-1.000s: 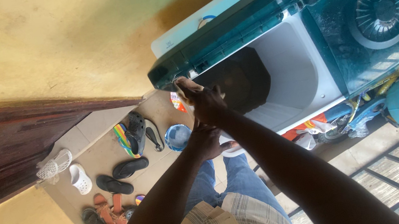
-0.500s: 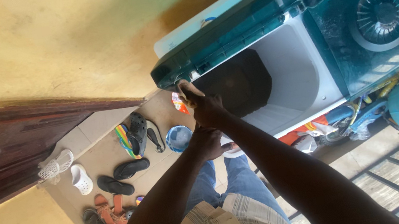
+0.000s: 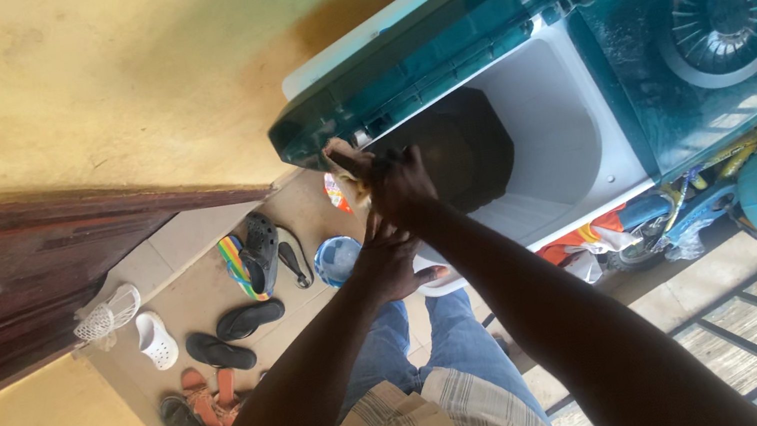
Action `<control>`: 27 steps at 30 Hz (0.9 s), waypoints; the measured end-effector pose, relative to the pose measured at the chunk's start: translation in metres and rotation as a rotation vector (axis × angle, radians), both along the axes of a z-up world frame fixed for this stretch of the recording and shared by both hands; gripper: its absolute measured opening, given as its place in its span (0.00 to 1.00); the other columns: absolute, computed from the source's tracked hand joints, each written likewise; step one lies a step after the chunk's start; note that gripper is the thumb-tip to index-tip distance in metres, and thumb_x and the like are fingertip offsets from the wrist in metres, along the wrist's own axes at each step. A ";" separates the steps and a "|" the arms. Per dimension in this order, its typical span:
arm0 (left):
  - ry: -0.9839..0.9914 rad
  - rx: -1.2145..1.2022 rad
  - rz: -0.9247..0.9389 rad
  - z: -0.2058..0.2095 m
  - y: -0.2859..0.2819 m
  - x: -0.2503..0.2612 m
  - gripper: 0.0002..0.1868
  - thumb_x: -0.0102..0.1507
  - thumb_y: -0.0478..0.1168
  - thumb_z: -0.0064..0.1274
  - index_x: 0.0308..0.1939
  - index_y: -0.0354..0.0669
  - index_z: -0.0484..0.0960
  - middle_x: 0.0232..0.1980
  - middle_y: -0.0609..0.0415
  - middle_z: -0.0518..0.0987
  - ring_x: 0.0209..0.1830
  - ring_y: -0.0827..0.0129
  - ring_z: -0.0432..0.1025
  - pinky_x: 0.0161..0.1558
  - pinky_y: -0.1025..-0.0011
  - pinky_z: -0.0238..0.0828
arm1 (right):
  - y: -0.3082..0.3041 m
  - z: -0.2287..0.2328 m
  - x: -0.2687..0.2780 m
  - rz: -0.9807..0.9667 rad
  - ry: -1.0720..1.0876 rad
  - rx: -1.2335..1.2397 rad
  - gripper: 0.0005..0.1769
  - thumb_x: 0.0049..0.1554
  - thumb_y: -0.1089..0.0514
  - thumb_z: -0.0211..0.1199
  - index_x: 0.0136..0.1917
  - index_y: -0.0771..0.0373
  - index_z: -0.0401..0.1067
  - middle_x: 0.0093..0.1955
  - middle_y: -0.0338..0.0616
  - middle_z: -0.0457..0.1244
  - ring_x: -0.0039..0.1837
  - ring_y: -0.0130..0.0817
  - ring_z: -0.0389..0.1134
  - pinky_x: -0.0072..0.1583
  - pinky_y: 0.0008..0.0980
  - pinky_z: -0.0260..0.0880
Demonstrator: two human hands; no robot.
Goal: The person wipes the inside and outside of a twin-tub washing machine with a cloth.
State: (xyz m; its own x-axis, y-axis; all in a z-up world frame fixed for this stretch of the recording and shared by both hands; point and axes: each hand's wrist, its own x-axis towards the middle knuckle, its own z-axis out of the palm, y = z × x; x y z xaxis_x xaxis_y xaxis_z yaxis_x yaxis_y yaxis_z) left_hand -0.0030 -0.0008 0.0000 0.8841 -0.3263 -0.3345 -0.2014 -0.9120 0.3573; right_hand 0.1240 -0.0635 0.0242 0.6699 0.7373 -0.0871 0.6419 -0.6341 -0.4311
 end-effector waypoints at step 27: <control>0.093 -0.029 0.006 0.008 0.002 0.003 0.45 0.61 0.76 0.42 0.67 0.46 0.77 0.83 0.45 0.49 0.84 0.46 0.39 0.78 0.44 0.17 | -0.111 -0.062 0.088 -0.231 -0.182 -0.065 0.27 0.67 0.53 0.51 0.78 0.44 0.59 0.67 0.48 0.66 0.66 0.47 0.65 0.69 0.60 0.52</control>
State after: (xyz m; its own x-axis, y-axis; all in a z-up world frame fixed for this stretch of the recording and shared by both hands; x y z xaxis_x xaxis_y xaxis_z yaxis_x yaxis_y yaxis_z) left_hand 0.0002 0.0015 0.0082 0.8515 -0.3318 -0.4062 -0.1607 -0.9022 0.4002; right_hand 0.2123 -0.1741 -0.0379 0.8280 0.5607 0.0077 0.5407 -0.7947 -0.2759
